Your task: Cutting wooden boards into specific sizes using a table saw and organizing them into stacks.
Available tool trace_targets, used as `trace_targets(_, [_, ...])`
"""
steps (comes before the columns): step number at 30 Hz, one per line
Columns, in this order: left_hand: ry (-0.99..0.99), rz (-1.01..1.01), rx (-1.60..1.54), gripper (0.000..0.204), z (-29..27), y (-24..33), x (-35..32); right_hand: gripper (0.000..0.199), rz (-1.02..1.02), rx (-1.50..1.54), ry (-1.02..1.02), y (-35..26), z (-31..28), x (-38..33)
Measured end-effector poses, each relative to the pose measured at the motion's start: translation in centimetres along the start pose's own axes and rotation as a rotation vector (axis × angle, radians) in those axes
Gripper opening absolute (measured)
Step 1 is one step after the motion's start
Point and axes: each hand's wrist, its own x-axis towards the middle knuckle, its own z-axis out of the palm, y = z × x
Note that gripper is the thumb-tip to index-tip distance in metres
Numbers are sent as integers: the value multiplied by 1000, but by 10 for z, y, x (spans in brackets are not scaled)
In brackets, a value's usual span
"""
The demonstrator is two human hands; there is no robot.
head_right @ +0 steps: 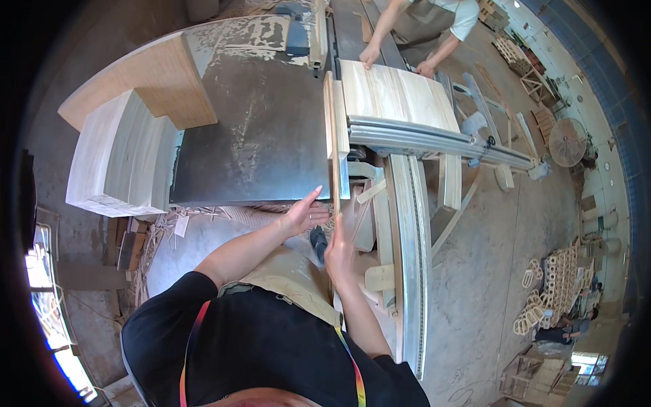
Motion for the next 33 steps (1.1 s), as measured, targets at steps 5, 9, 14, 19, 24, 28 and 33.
trace_targets(5, [-102,-24,-269,94,32,-25,24,53,-42,149,52,27,-39,-105])
trace_targets(9, [-214,106,-293,99,47,-40,33,49,-71,199,140,43,-50,-151])
trace_targets(14, [-103,228,-194,86,43,-63,18,46,-41,189,131,54,-75,-153])
trace_targets(19, [43,306,-29,62,17,-55,-22,44,-308,131,282,61,-73,-83])
trace_targets(24, [116,376,-48,45,-36,-22,-146,48,-44,705,15,33,-61,-60])
trace_targets(28, [257,464,-22,36,-67,-7,-209,51,147,952,-204,25,-60,-24])
trace_targets(33, [381,602,-95,35,-152,2,-239,53,218,1032,-357,29,0,12])
